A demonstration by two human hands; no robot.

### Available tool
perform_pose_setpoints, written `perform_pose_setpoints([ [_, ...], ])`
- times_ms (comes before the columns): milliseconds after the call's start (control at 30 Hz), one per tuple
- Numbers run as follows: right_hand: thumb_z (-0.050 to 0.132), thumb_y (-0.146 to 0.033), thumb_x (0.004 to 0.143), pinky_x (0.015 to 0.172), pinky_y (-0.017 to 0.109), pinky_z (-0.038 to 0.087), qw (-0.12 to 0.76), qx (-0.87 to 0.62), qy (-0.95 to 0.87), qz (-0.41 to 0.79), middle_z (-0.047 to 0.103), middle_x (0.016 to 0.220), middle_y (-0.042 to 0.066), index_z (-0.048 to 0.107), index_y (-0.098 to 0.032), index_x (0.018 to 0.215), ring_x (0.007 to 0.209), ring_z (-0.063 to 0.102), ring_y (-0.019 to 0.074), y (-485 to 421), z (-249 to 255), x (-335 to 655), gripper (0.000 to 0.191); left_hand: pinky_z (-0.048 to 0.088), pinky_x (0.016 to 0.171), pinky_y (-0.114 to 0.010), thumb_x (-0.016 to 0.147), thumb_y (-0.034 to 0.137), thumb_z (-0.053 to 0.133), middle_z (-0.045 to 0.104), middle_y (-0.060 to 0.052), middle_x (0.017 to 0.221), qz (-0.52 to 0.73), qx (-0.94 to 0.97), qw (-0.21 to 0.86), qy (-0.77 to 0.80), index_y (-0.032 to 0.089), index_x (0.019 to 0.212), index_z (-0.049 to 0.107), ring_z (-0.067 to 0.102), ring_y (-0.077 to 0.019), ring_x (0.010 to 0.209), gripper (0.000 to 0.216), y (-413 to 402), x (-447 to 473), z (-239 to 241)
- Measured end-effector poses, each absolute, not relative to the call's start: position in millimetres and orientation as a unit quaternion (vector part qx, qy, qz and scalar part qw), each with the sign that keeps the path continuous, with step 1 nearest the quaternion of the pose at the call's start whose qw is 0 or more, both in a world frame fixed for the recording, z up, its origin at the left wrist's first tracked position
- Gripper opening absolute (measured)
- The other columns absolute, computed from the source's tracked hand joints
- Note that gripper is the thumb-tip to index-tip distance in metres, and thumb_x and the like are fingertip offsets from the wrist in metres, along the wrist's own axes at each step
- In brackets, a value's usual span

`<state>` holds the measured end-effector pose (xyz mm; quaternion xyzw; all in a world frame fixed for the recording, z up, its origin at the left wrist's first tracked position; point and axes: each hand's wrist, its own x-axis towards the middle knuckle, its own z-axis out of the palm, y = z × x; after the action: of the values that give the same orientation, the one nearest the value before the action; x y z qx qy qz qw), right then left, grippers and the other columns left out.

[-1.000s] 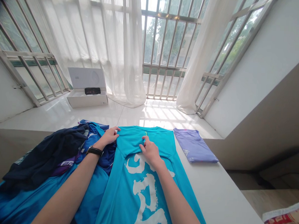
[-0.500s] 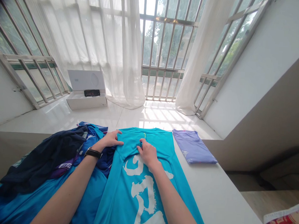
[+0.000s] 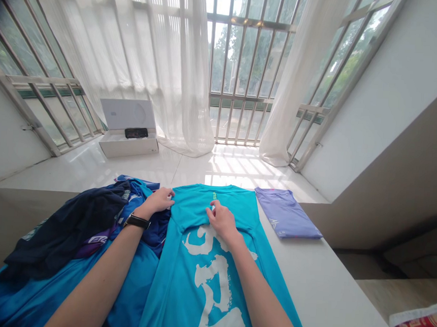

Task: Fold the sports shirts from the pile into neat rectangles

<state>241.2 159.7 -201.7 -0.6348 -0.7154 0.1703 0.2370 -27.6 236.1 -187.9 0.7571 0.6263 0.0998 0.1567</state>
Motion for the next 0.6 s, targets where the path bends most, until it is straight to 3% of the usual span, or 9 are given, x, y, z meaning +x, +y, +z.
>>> perform_pose_setpoints([
  [100, 0.050, -0.041, 0.096, 0.063, 0.026, 0.038, 0.224, -0.643, -0.718, 0.144, 0.073, 0.084, 0.003, 0.058, -0.020, 0.122, 0.081, 0.068, 0.0206, 156.5, -201.7, 237.4, 0.034, 0.048, 0.092, -0.034, 0.088, 0.027, 0.057, 0.059, -0.015, 0.130, 0.114, 0.771, 0.117, 0.616, 0.016, 0.117, 0.064, 0.062, -0.0291, 0.113, 0.032, 234.0, -22.3, -188.2],
  [233, 0.050, -0.039, 0.097, 0.063, 0.026, 0.037, 0.205, -0.647, -0.727, 0.100, 0.074, 0.093, 0.005, 0.057, -0.020, 0.124, 0.083, 0.069, 0.0205, 153.9, -205.5, 232.9, 0.034, 0.041, 0.105, -0.033, 0.095, 0.032, 0.051, 0.060, -0.011, 0.133, 0.117, 0.807, 0.089, 0.572, 0.018, 0.124, 0.061, 0.053, -0.0271, 0.126, 0.034, 237.6, -9.4, -185.7],
  [400, 0.046, -0.041, 0.099, 0.064, 0.025, 0.038, 0.205, -0.653, -0.725, 0.079, 0.075, 0.099, 0.006, 0.057, -0.022, 0.126, 0.085, 0.070, 0.0201, 153.7, -207.4, 230.9, 0.034, 0.047, 0.097, -0.034, 0.092, 0.035, 0.055, 0.068, -0.011, 0.121, 0.066, 0.827, 0.086, 0.552, 0.020, 0.122, 0.064, 0.060, -0.0281, 0.116, 0.034, 258.9, 1.6, -179.9],
  [600, 0.042, -0.045, 0.101, 0.070, 0.026, 0.042, 0.151, -0.647, -0.745, 0.054, 0.076, 0.107, 0.006, 0.061, -0.027, 0.125, 0.095, 0.070, 0.0218, 152.0, -203.1, 230.1, 0.036, 0.047, 0.095, -0.038, 0.094, 0.040, 0.054, 0.064, -0.013, 0.120, 0.066, 0.813, 0.053, 0.576, 0.019, 0.118, 0.064, 0.059, -0.0295, 0.113, 0.034, 260.7, 1.5, -185.7],
])
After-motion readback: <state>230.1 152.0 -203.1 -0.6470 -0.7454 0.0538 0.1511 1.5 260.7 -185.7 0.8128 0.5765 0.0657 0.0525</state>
